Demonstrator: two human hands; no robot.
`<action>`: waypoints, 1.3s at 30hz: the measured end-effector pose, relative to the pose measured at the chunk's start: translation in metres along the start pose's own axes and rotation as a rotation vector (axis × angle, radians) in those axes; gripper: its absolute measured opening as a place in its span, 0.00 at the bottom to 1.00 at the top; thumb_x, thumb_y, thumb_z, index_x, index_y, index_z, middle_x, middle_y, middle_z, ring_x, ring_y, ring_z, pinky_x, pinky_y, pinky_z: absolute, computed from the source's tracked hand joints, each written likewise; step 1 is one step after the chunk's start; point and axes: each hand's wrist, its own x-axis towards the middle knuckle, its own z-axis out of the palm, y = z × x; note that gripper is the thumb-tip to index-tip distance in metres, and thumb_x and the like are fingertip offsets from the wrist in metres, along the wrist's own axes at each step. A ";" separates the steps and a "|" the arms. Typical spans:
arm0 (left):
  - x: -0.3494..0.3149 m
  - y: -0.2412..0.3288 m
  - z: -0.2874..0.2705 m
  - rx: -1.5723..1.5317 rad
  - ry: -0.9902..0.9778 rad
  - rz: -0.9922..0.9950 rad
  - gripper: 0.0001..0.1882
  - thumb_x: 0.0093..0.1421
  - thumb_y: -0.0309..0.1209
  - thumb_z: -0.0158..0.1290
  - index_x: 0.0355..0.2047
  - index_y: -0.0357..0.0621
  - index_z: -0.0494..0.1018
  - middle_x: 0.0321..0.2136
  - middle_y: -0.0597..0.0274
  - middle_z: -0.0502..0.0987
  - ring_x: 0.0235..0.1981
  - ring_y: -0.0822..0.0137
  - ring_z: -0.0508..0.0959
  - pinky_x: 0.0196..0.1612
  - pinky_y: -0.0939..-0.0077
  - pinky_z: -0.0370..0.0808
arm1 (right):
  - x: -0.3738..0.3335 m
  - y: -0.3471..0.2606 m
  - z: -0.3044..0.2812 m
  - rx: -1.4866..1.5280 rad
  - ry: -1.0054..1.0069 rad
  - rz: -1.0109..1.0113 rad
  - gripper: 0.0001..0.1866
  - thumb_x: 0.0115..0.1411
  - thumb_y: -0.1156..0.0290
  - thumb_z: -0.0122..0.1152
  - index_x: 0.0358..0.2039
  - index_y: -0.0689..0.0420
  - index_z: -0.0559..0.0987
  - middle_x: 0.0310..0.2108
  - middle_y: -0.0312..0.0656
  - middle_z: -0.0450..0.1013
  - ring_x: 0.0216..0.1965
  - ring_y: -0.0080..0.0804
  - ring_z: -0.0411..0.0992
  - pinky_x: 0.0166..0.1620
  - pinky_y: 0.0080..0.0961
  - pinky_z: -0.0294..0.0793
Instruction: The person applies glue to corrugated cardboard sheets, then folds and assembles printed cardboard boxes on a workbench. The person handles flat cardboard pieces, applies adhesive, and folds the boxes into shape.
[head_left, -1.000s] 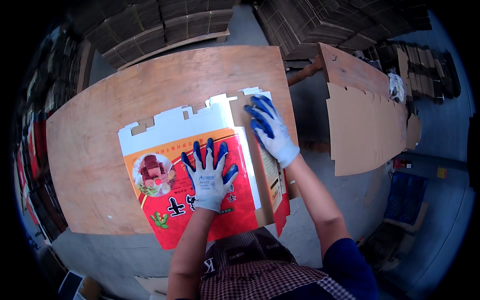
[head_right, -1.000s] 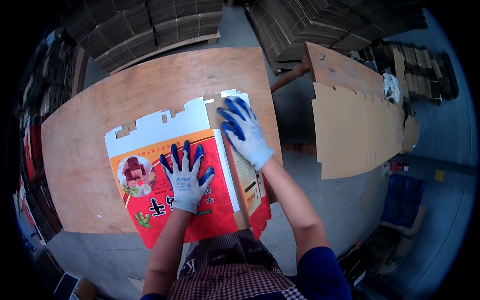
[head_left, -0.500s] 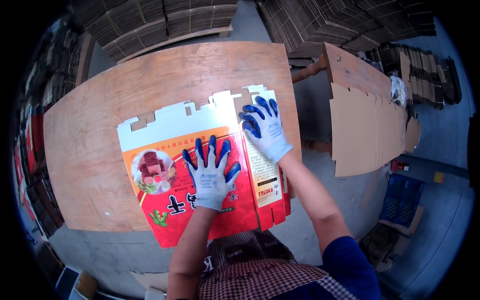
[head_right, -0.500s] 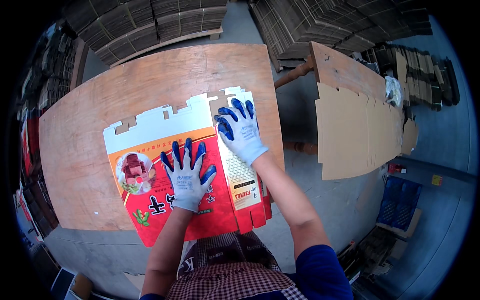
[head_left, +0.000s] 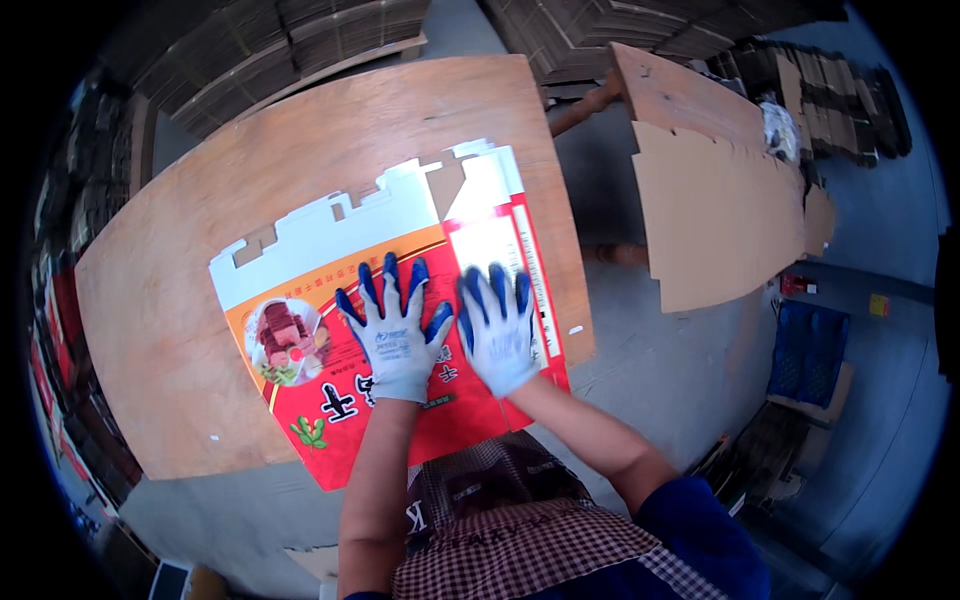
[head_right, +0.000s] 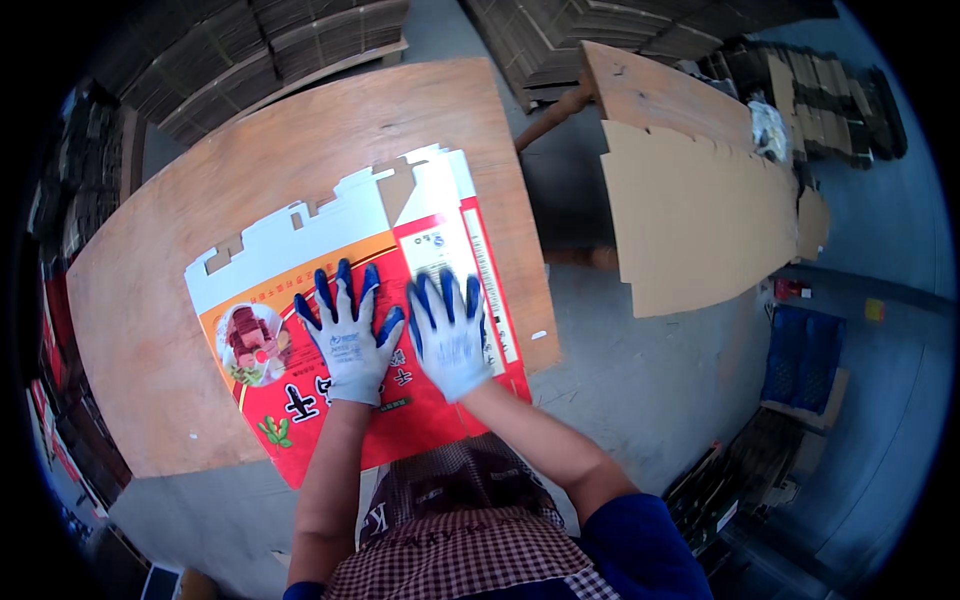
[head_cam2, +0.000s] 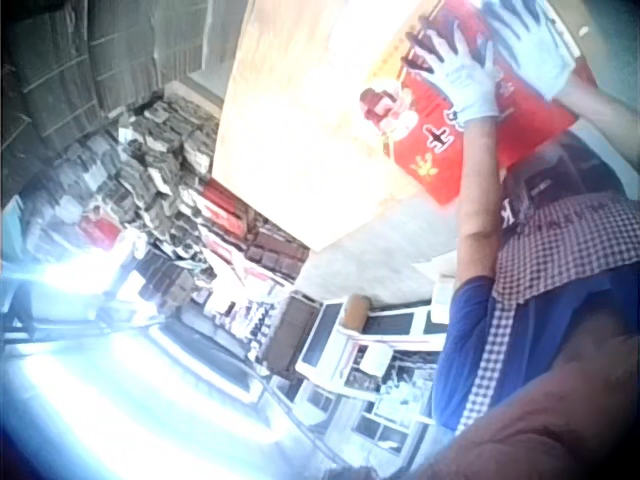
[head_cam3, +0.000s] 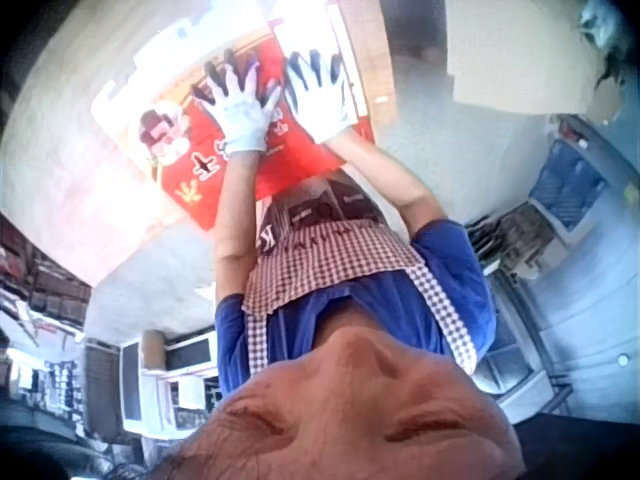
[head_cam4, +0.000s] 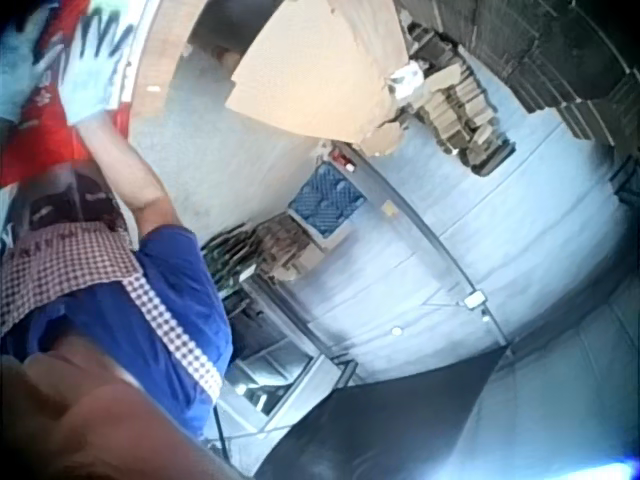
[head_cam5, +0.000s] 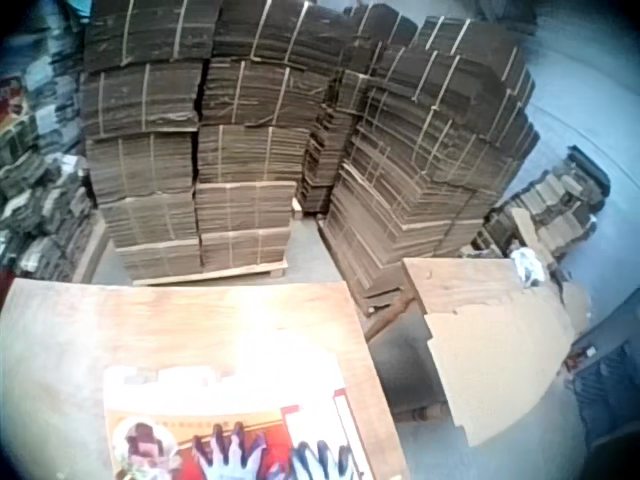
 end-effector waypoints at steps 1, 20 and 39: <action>-0.001 0.000 0.000 0.014 -0.027 -0.008 0.34 0.58 0.57 0.54 0.63 0.61 0.69 0.73 0.61 0.49 0.74 0.48 0.41 0.70 0.33 0.31 | -0.023 -0.001 -0.001 0.090 0.022 0.016 0.29 0.62 0.61 0.57 0.64 0.52 0.69 0.67 0.43 0.61 0.69 0.48 0.55 0.69 0.60 0.45; -0.068 -0.127 0.005 -0.091 0.315 -0.890 0.50 0.60 0.60 0.53 0.70 0.39 0.51 0.69 0.44 0.55 0.69 0.49 0.57 0.69 0.60 0.56 | -0.009 0.092 -0.013 0.784 -0.164 0.526 0.40 0.64 0.48 0.57 0.68 0.59 0.59 0.62 0.58 0.65 0.62 0.53 0.65 0.63 0.36 0.64; -0.078 -0.132 0.022 0.211 0.463 -0.327 0.27 0.67 0.42 0.49 0.61 0.41 0.65 0.67 0.49 0.59 0.67 0.43 0.57 0.68 0.49 0.54 | -0.053 0.297 -0.081 -0.347 -0.223 0.636 0.30 0.67 0.67 0.44 0.68 0.60 0.58 0.61 0.54 0.66 0.52 0.54 0.74 0.48 0.48 0.77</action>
